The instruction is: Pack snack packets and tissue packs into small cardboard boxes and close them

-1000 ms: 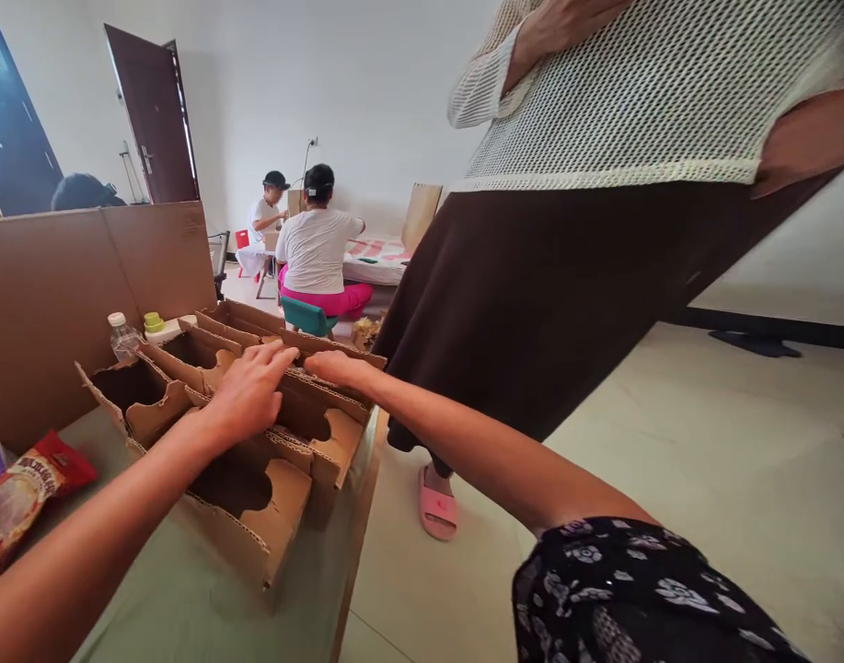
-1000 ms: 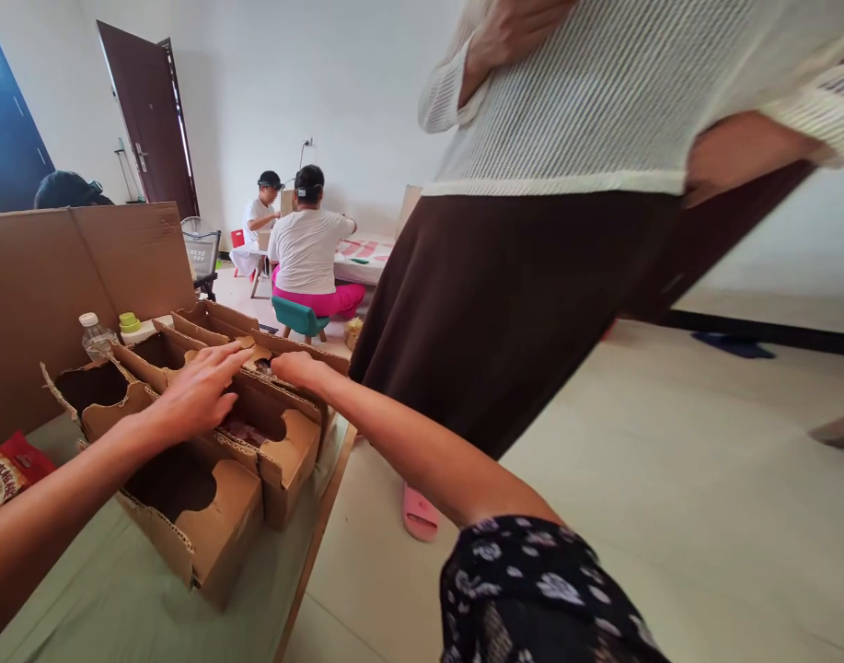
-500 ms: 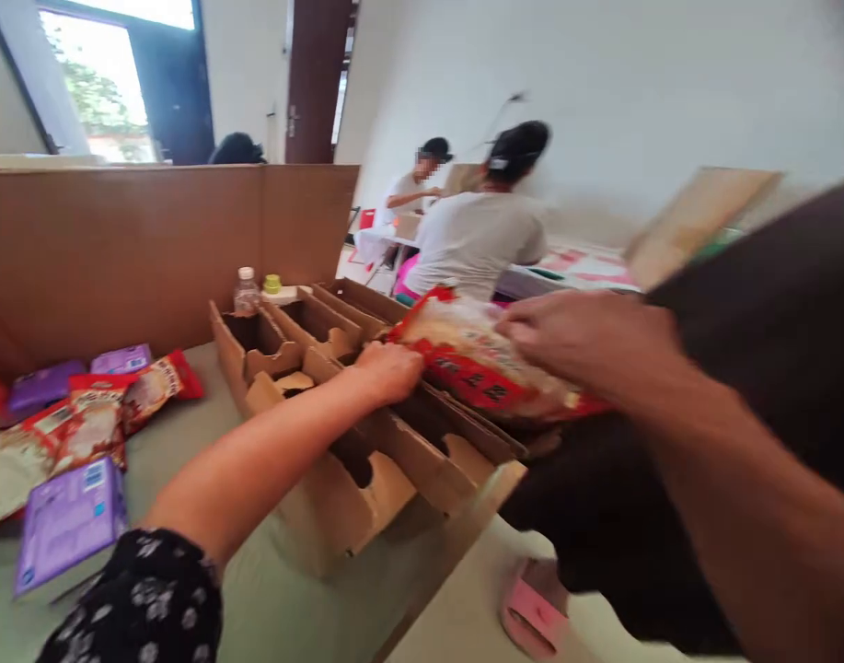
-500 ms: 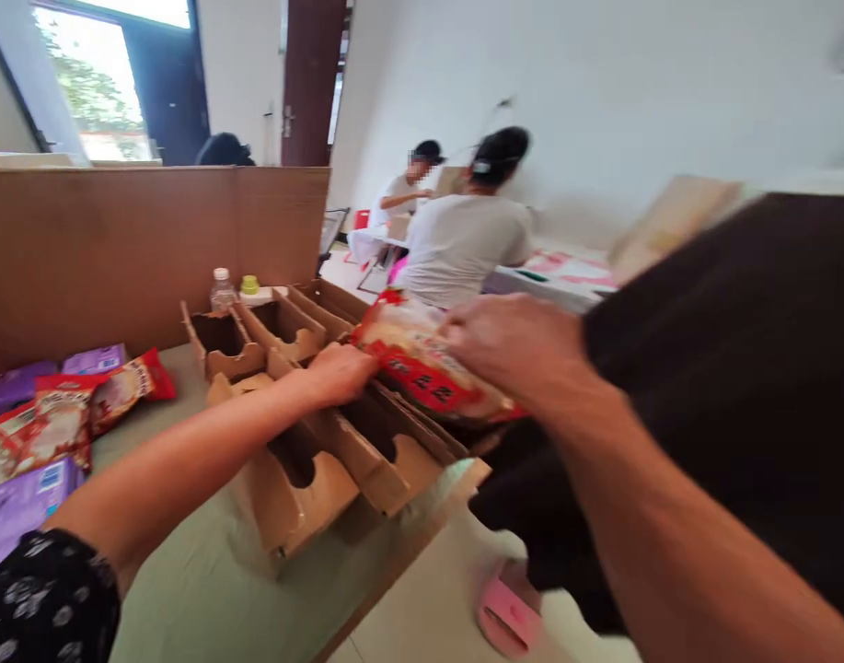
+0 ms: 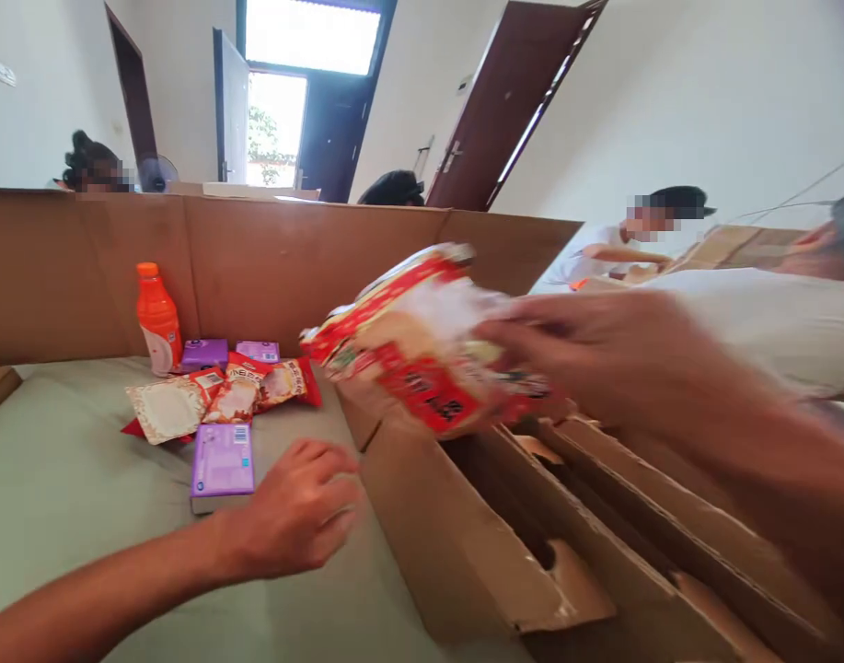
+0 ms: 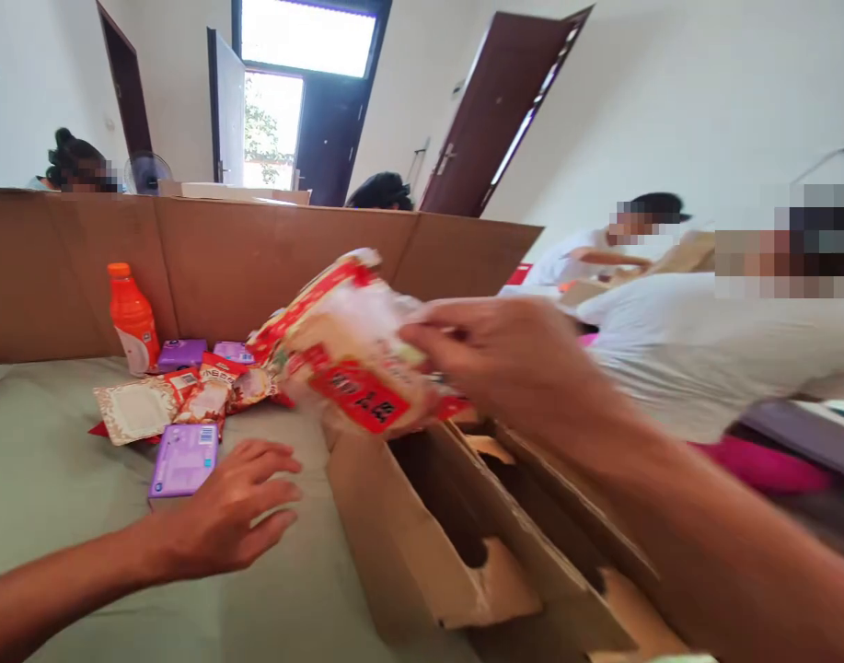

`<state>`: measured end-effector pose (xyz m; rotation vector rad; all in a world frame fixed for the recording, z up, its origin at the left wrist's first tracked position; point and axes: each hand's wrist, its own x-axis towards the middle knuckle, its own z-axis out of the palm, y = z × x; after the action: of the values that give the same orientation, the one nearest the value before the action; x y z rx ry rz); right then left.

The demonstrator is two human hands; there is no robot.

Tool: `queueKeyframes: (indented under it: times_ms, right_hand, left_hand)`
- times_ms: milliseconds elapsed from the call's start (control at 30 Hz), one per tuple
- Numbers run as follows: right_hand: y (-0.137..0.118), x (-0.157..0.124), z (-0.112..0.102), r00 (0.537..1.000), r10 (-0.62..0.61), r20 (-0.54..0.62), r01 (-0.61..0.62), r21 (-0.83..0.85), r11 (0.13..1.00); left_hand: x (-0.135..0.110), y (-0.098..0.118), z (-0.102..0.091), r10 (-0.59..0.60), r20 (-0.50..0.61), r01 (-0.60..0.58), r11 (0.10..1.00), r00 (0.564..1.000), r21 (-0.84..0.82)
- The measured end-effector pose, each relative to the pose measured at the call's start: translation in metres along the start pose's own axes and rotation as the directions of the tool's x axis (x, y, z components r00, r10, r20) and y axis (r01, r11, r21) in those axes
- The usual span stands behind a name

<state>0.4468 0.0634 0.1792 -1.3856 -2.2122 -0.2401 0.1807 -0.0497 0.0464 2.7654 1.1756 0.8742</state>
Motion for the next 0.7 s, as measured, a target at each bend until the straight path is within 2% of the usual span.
queueKeyframes:
  times_ms: [33,67,133,233,300,400,500,600,700]
  right_hand:
    - [-0.038,0.015,0.012,0.992,-0.029,0.126,0.024,0.041,0.999]
    - [-0.072,0.030,0.025,0.980,-0.056,0.191,0.049,0.043,0.998]
    - [-0.127,0.058,0.055,0.971,-0.088,0.221,0.096,-0.026,0.995]
    - [-0.180,0.082,0.102,0.958,-0.167,0.233,0.189,-0.074,0.979]
    - [-0.203,0.078,0.126,0.927,-0.213,0.309,0.240,-0.053,0.969]
    - [-0.224,0.048,0.144,0.843,-0.270,0.465,0.298,0.013,0.954]
    - [-0.227,0.007,0.150,0.755,-0.263,0.601,0.270,0.082,0.959]
    - [-0.211,-0.028,0.159,0.700,-0.193,0.688,0.127,0.147,0.981]
    - [-0.192,-0.054,0.183,0.694,-0.110,0.712,-0.089,0.235,0.968]
  left_hand:
    - [-0.032,-0.007,-0.001,-0.053,-0.037,0.053,0.999,0.998,0.008]
    - [-0.060,-0.014,-0.002,-0.101,-0.068,0.102,0.995,0.993,0.014]
    - [-0.107,-0.024,-0.005,-0.194,-0.107,0.197,0.980,0.975,0.019]
    - [-0.155,-0.037,-0.016,-0.314,-0.132,0.319,0.948,0.940,0.012]
    - [-0.178,-0.047,-0.026,-0.384,-0.133,0.387,0.922,0.914,-0.004]
    - [-0.206,-0.063,-0.040,-0.481,-0.119,0.479,0.877,0.869,-0.040]
    - [-0.224,-0.078,-0.047,-0.558,-0.070,0.551,0.829,0.827,-0.096]
    - [-0.226,-0.093,-0.044,-0.609,0.008,0.601,0.781,0.793,-0.167]
    - [-0.214,-0.103,-0.029,-0.646,0.065,0.641,0.731,0.761,-0.234]
